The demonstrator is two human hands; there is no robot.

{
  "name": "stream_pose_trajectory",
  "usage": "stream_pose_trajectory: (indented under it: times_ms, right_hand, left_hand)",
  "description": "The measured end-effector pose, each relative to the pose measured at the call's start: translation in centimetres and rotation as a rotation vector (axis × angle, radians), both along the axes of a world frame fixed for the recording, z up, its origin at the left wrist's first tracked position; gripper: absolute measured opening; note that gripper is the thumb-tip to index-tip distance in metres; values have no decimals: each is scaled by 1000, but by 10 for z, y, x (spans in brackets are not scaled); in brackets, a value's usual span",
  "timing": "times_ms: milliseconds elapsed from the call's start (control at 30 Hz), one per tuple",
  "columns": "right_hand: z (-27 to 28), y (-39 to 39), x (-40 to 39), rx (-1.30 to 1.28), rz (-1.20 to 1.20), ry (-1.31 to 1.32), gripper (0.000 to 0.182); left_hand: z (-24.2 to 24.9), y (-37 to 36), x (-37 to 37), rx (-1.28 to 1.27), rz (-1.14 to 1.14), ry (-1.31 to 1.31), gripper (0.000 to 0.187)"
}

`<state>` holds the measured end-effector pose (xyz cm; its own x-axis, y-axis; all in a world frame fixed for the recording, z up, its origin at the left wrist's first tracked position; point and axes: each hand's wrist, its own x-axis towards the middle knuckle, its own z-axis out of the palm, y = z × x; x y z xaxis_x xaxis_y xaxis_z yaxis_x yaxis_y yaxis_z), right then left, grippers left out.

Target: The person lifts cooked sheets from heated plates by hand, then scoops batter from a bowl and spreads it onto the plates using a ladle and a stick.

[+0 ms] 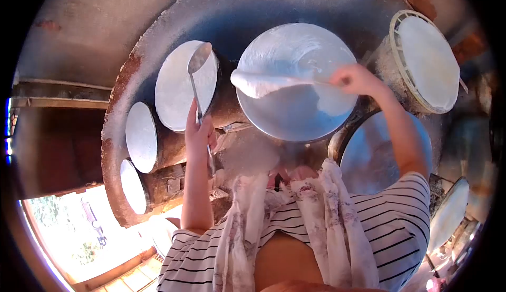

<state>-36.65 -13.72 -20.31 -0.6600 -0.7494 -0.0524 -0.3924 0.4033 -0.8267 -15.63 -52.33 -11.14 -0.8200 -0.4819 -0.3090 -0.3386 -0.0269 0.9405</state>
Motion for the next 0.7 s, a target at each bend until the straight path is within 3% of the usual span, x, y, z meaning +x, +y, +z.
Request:
stream_pose_trajectory:
  times_ms: [100, 200, 300, 400, 467, 533, 600, 700]
  right_hand:
    - [11, 24, -18, -39, 5, -93, 36]
    - [-1, -26, -37, -109, -53, 105, 36]
    - [-4, -16, -35, 76, 119, 17, 36]
    - [6, 49, -19, 86, 65, -124, 35]
    - [28, 23, 4, 19, -163, -188, 34]
    - [-1, 7, 4, -51, -75, -44, 32]
    - [12, 18, 17, 73, 33, 0, 30]
    - [7, 65, 46, -149, -235, -167, 31]
  left_hand:
    - [-3, -9, 14, -66, -54, -66, 58]
    - [-9, 1, 11, -12, -56, -128, 59]
    - [-2, -4, 28, -62, -75, -188, 61]
    - [11, -22, 66, 7, -172, -274, 61]
    - [7, -14, 65, 65, -199, -353, 61]
    - [-2, 5, 63, -60, -307, -404, 60]
    - [3, 20, 69, 8, -362, -367, 60]
    - [3, 26, 70, -28, -424, -352, 61]
